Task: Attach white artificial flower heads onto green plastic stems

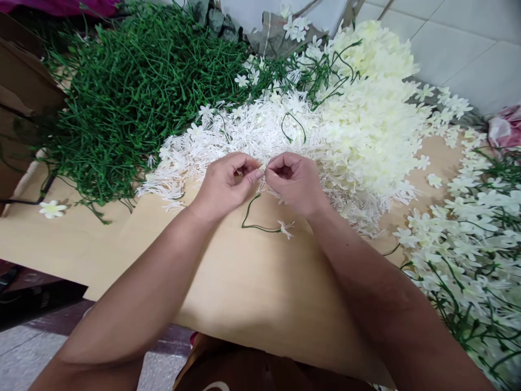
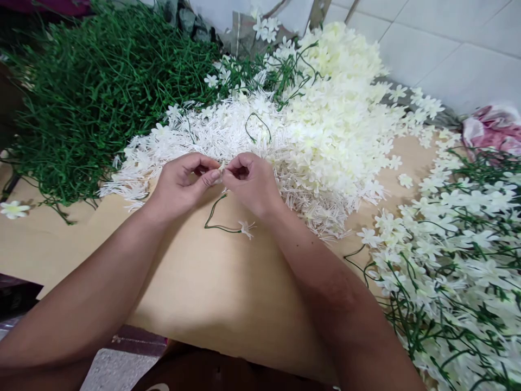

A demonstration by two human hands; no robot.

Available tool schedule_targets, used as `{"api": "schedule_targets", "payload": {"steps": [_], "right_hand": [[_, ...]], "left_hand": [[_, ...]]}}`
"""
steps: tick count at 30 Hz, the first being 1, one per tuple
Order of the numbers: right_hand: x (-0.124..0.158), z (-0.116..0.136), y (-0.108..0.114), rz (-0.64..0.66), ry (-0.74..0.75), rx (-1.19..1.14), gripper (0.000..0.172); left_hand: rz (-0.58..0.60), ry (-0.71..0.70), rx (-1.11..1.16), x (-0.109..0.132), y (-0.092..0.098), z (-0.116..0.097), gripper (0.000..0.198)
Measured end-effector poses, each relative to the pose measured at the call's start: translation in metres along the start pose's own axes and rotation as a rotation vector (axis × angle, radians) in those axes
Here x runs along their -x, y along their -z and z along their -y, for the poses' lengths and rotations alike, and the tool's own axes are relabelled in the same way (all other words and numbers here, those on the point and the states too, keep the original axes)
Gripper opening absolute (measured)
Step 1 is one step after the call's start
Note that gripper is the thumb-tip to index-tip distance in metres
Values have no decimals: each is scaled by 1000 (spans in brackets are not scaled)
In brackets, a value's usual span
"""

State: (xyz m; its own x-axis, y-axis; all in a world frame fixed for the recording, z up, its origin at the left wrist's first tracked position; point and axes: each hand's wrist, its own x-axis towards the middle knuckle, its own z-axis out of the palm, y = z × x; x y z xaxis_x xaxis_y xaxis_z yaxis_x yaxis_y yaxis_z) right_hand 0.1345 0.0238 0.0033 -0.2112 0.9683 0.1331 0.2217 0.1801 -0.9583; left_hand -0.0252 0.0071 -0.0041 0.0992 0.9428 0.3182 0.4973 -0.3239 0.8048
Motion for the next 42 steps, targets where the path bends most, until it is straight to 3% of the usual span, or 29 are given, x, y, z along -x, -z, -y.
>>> {"api": "schedule_targets", "payload": {"steps": [5,10,19,24,29,32,34,37,42], "right_hand": [[4,2,-4,-80,292,264,18],[4,-3,-6,-90,424,445,19],[4,2,-5,-129,414,424,21],[5,6,-9,-144,393,410,21],[6,9,-5,-222,414,386,23],[5,11,0,-200,347,244,21],[4,13,1,-160,298,152,19],[4,13,1,-116,252,85,16],[3,8,-1,-76,240,33,13]], "left_hand": [[-107,-21,-20,0,-3,1,19],[-127,-73,-136,-1,-2,-2,15],[-187,-85,-243,-4,5,-1,14],[-205,-4,-283,-6,0,-9,21],[-422,96,-383,-14,20,5,30],[-507,119,-381,-16,38,16,22],[-485,73,-314,-13,41,16,19],[-316,20,-139,-7,33,8,19],[-73,97,214,-2,9,-1,30]]}}
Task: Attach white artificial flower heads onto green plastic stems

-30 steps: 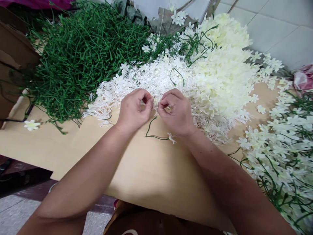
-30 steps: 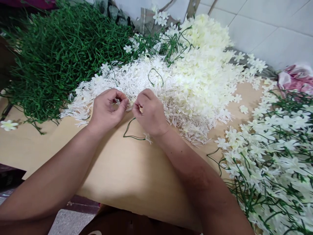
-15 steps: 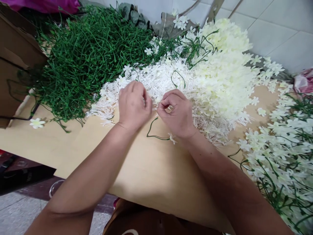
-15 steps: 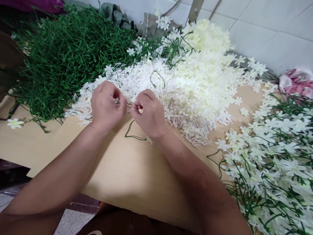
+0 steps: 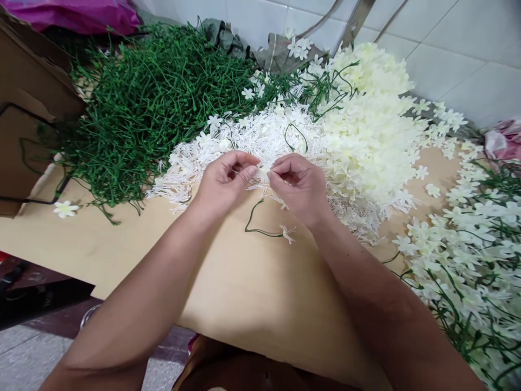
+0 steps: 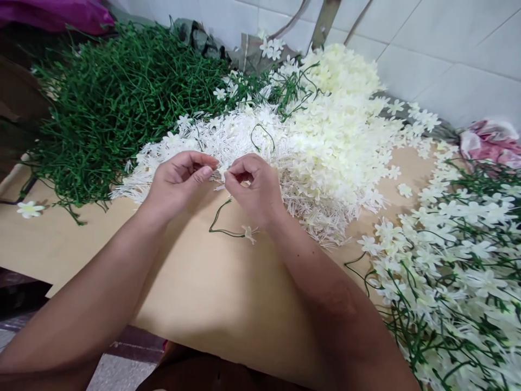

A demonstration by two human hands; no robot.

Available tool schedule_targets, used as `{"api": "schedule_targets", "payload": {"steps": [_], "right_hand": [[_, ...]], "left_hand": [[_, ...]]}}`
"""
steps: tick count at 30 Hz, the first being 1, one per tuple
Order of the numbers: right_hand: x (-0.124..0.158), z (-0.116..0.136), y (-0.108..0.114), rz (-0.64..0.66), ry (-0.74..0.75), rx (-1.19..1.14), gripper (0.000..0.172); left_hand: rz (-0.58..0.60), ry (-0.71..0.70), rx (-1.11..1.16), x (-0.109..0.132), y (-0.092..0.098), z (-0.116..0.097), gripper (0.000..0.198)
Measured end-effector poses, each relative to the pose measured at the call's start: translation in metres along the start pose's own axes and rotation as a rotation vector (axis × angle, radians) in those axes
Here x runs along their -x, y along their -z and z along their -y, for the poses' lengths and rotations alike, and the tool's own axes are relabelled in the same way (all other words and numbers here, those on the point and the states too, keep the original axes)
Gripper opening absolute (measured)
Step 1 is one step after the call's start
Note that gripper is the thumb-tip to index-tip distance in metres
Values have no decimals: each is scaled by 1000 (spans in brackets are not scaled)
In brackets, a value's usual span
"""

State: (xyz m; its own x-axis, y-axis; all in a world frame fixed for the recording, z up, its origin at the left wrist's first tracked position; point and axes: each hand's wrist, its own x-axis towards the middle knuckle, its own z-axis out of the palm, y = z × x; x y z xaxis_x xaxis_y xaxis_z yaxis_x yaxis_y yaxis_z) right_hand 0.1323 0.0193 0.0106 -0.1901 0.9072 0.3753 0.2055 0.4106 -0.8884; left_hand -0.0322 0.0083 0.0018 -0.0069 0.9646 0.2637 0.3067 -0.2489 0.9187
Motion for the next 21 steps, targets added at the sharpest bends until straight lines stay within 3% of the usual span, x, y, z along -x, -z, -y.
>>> {"api": "schedule_targets", "payload": {"steps": [7,12,18,21], "right_hand": [[0,-5,-1,59,-46,-158,14],[-5,-9,5,158,-66,-293,41],[-4,-8,6,218,-93,-284,39],[-2,-6,2,161,-75,-205,40]], "left_hand": [[36,197,374,-1,-11,-2,33],[68,261,584,-1,-7,-6,39],[150,254,563,-1,-5,-6,39],[161,237,458,0,-6,-5,36]]}}
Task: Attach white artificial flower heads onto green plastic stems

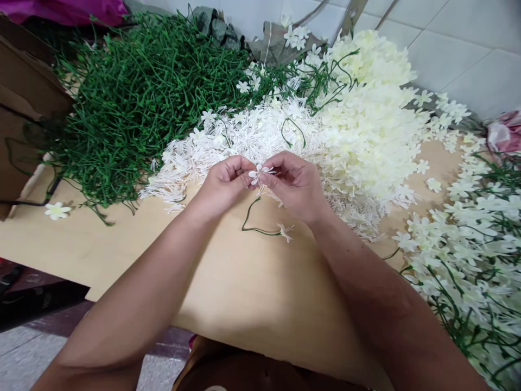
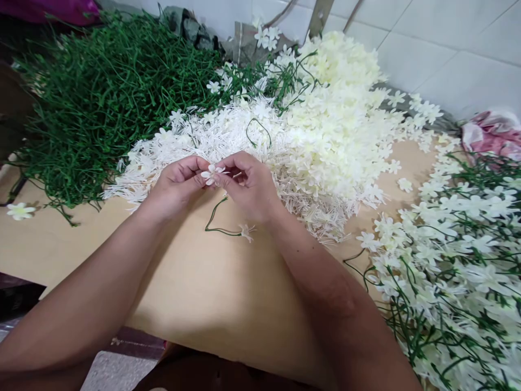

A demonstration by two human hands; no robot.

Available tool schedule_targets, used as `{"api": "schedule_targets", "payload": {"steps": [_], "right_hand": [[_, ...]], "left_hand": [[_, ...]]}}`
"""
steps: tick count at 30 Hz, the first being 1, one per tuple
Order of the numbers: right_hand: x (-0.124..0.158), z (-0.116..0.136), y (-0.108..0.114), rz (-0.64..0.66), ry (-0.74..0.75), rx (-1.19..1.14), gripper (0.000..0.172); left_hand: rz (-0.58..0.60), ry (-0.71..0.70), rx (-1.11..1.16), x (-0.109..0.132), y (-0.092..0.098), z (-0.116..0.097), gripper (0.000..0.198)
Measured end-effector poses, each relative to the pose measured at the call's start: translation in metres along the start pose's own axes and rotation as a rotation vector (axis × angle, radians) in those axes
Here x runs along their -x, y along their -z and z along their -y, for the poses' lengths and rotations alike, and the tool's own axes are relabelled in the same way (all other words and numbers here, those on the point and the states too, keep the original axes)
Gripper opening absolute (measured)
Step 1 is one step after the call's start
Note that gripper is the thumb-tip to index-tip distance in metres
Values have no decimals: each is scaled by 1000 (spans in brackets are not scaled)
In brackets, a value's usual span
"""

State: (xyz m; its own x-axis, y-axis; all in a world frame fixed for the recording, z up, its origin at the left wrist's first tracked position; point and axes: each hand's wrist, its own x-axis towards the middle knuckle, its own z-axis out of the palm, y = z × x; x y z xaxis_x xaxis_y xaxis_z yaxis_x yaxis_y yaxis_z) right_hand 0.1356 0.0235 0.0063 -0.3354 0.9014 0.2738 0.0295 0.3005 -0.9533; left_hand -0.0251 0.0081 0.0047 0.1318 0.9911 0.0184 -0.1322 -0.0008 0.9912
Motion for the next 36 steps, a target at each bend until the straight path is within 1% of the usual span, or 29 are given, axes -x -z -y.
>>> {"api": "schedule_targets", "payload": {"steps": [2,6,9,11,12,14,15,17,18,19,20,21,23,25,27,29,31,32,34,36], "right_hand": [[1,0,-2,-30,13,51,40],[1,0,-4,-41,7,141,42],[0,3,1,-15,-50,114,42],[-2,3,6,62,-134,2,42],[-2,3,9,123,-185,-80,43],[-3,1,15,287,-298,-244,44],[-3,-1,17,374,-354,-303,43],[-4,-5,21,515,-440,-339,42],[-4,-7,24,547,-463,-321,41],[-4,-9,26,543,-469,-293,40],[-4,-10,28,502,-461,-265,39],[-4,-12,30,433,-446,-245,39],[-4,-13,34,277,-416,-236,37],[-4,-13,36,193,-407,-244,36],[-4,-13,35,190,-407,-259,36],[-4,-14,33,204,-405,-295,35],[-3,-16,32,210,-415,-355,34],[-3,-17,31,211,-426,-383,34],[-3,-18,32,212,-451,-415,35],[-3,-19,32,203,-465,-421,38]], "left_hand": [[-11,-12,-83,0,-1,1,31],[-22,-32,-223,0,-1,0,21],[12,-32,-344,2,4,-5,19],[98,-3,-462,4,9,-9,22],[155,20,-545,6,11,-10,24],[269,60,-776,9,12,-13,25],[306,60,-914,11,11,-14,22],[325,36,-1170,13,5,-15,14],[317,26,-1264,14,1,-16,11],[304,22,-1329,14,-2,-17,11],[293,26,-1368,14,-4,-18,13],[288,37,-1388,14,-6,-18,15],[275,52,-1384,12,-6,-18,17],[240,51,-1301,10,-2,-15,15],[185,61,-1101,7,2,-8,10],[144,80,-800,5,4,-1,8],[132,103,-520,4,4,5,11],[129,111,-425,4,3,6,13],[120,129,-333,4,2,6,16],[106,139,-307,5,0,3,17]]}}
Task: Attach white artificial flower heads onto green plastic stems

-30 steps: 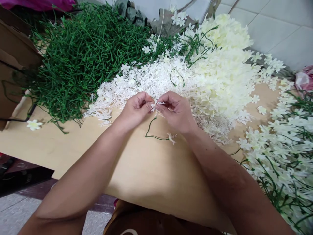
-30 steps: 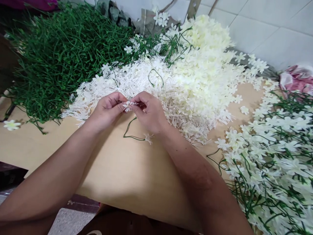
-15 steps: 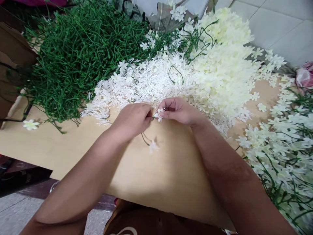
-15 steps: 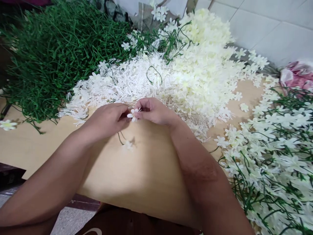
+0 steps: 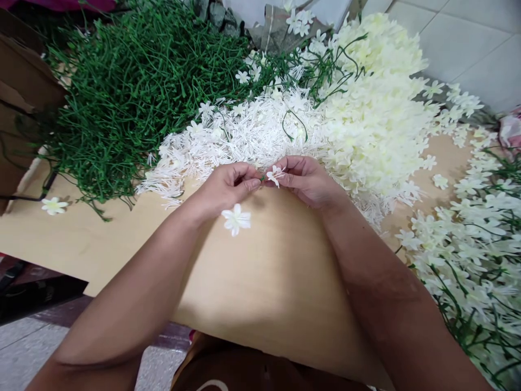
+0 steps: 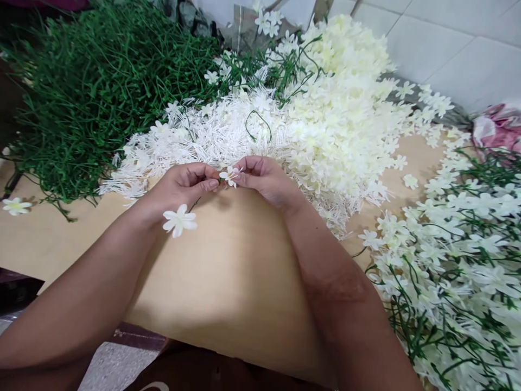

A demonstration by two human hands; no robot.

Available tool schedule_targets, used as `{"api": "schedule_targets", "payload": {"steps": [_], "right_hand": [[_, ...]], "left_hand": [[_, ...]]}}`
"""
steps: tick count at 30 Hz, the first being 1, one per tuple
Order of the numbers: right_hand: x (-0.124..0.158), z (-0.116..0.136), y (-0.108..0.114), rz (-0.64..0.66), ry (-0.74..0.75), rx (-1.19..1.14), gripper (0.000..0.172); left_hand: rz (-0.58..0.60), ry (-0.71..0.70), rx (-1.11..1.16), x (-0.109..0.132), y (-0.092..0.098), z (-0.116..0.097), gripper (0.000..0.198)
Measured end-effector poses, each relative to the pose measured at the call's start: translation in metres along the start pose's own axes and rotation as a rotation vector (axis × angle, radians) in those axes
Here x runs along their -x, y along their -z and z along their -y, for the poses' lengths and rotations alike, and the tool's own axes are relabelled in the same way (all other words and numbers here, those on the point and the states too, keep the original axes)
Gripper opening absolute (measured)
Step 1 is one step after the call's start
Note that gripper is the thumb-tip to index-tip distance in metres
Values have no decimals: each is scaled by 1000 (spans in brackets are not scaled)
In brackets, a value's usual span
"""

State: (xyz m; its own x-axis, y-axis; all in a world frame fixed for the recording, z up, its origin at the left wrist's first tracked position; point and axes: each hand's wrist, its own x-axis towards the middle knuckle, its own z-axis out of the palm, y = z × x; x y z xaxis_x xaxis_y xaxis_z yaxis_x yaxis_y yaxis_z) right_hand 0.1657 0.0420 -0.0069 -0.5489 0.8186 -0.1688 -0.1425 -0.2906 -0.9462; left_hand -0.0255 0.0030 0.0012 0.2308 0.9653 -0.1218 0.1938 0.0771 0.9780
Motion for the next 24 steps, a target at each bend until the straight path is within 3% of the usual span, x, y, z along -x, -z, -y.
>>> {"api": "schedule_targets", "payload": {"steps": [9,18,24], "right_hand": [[-1,-2,-4,-48,-14,17,40],[-3,-2,-15,-55,130,261,45],[-3,-8,-23,-109,216,298,44]], "left_hand": [[13,-9,27,1,3,-4,19],[-38,-28,22,-2,2,-6,30],[-117,-3,-42,-6,-1,-2,24]]}}
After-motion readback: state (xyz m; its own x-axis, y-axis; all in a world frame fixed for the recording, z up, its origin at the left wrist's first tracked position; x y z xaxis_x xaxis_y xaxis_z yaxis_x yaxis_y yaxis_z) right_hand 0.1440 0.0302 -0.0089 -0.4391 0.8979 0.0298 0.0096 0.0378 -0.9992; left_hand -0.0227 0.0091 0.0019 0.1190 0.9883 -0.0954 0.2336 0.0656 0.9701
